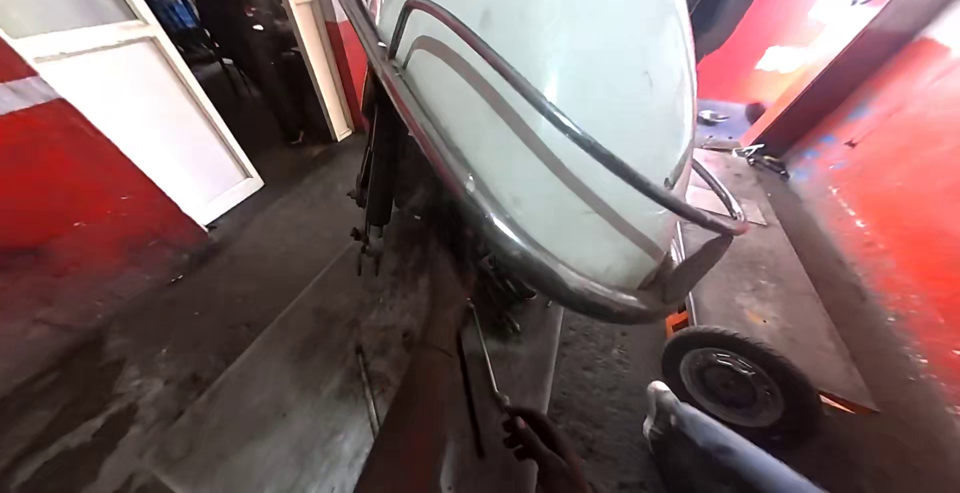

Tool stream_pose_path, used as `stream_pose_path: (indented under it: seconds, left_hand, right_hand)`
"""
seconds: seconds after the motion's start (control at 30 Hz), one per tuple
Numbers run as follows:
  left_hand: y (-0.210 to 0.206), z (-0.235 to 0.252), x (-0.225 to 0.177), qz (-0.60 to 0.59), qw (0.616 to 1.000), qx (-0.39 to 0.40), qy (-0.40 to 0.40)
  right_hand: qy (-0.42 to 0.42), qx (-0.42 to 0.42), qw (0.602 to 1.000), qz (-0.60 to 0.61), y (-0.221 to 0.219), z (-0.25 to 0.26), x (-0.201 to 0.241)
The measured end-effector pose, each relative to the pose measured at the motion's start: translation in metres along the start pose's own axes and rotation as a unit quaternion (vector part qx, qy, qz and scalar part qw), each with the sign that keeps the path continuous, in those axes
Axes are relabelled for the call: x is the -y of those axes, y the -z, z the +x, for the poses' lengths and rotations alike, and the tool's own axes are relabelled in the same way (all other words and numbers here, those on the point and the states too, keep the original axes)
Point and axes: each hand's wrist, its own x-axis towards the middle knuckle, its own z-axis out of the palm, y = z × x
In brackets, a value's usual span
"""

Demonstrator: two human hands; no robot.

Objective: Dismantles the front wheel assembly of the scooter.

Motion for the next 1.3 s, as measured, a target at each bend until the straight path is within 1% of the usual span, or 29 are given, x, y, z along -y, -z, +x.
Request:
stream_pose_path:
  seconds: [0.03,0.07,0.1,0.13,0.2,0.27,0.37,0.4,0.43,0.47,0.57,0.6,0.63,0.7,0.77,0.8,0.83,0.87,0.93,0.97,1.03,1.07,1.1,1.13,1.17,1.23,1.27,1.3]
  left_hand:
    - [-0.012,-0.005,0.002,0.019,0.999,0.044,0.011]
    - [-0.018,-0.009,0.001,0.027,0.997,0.067,0.041]
    - [-0.021,-0.008,0.000,0.037,0.995,0.074,0.062]
    - [-0.024,-0.004,0.002,0.063,0.994,0.072,0.058]
    - [-0.027,-0.014,0.009,0.136,0.984,0.092,0.063]
    - [-0.026,-0.018,0.005,0.170,0.975,0.111,0.090]
    - [-0.038,-0.023,0.006,0.173,0.984,0.028,0.025]
    - [-0.038,-0.025,0.003,0.165,0.985,0.024,0.038]
    - [-0.036,-0.029,-0.001,0.151,0.984,0.034,0.082]
    - [-0.034,-0.031,-0.005,0.137,0.985,0.031,0.098]
    - [-0.032,-0.030,-0.006,0.088,0.995,-0.036,0.036]
    - [-0.023,-0.032,-0.011,0.093,0.995,-0.026,0.031]
    - [-0.012,-0.032,-0.016,0.123,0.992,-0.006,0.019]
    - [0.010,-0.024,-0.028,0.116,0.993,0.029,0.004]
    - [0.029,-0.025,-0.041,0.096,0.989,0.111,0.018]
    - [0.030,-0.032,-0.046,0.083,0.984,0.159,0.021]
    - [0.023,-0.043,-0.049,0.080,0.976,0.198,0.048]
    - [0.013,-0.059,-0.050,0.088,0.970,0.211,0.079]
    - [-0.010,-0.092,-0.040,0.093,0.971,0.190,0.109]
    - [-0.018,-0.103,-0.034,0.101,0.968,0.204,0.110]
    - [-0.024,-0.114,-0.029,0.083,0.955,0.263,0.108]
    - [-0.021,-0.115,-0.028,0.054,0.958,0.264,0.101]
    - [-0.015,-0.113,-0.028,0.028,0.965,0.241,0.097]
    - [-0.006,-0.111,-0.031,0.014,0.975,0.196,0.100]
    - [0.003,-0.107,-0.036,0.012,0.985,0.136,0.110]
    - [0.016,-0.097,-0.042,0.008,0.987,0.037,0.153]
    - [0.019,-0.091,-0.041,0.002,0.986,0.006,0.168]
    - [0.021,-0.087,-0.039,-0.012,0.985,-0.014,0.172]
  right_hand:
    - [-0.009,-0.008,1.000,-0.003,0.004,0.000,0.000]
    - [-0.015,-0.017,1.000,-0.005,0.009,0.002,-0.001]
    - [-0.022,-0.024,0.999,0.000,0.011,0.006,-0.001]
    - [-0.034,-0.033,0.999,0.005,0.013,0.009,-0.003]
    - [-0.064,-0.035,0.997,0.005,0.018,0.005,-0.007]
    - [-0.048,-0.018,0.999,0.002,0.017,0.013,-0.004]
    - [-0.016,-0.013,1.000,0.010,0.014,0.014,0.003]
    - [-0.010,-0.011,1.000,0.017,0.013,0.014,0.005]
    - [-0.007,-0.007,1.000,0.022,0.011,0.012,0.006]
    - [-0.005,-0.003,1.000,0.024,0.010,0.011,0.007]
    - [-0.004,0.010,1.000,0.017,0.009,0.008,0.011]
    - [-0.001,0.011,1.000,0.017,0.010,0.008,0.012]
    - [0.002,0.010,1.000,0.019,0.011,0.011,0.012]
    - [0.001,0.000,0.999,0.032,0.015,0.019,0.014]
    - [-0.009,-0.027,0.997,0.077,0.018,0.030,0.020]
    - [-0.008,-0.042,0.993,0.112,0.020,0.037,0.027]
    - [-0.006,-0.049,0.987,0.153,0.021,0.045,0.036]
    - [-0.011,-0.040,0.979,0.198,0.022,0.049,0.045]
    - [-0.046,-0.018,0.957,0.285,0.017,0.050,0.064]
    - [-0.067,-0.023,0.950,0.306,0.010,0.052,0.071]
    - [-0.094,-0.052,0.950,0.293,0.006,0.059,0.080]
    - [-0.098,-0.065,0.953,0.278,0.008,0.068,0.083]
    - [-0.090,-0.060,0.958,0.266,0.012,0.078,0.087]
    - [-0.069,-0.057,0.963,0.255,0.015,0.090,0.095]
    - [-0.033,-0.058,0.967,0.244,0.018,0.102,0.104]
    - [0.064,-0.036,0.970,0.232,0.018,0.134,0.119]
    - [0.106,-0.037,0.971,0.211,0.011,0.151,0.125]
    - [0.128,-0.034,0.975,0.176,0.001,0.162,0.129]
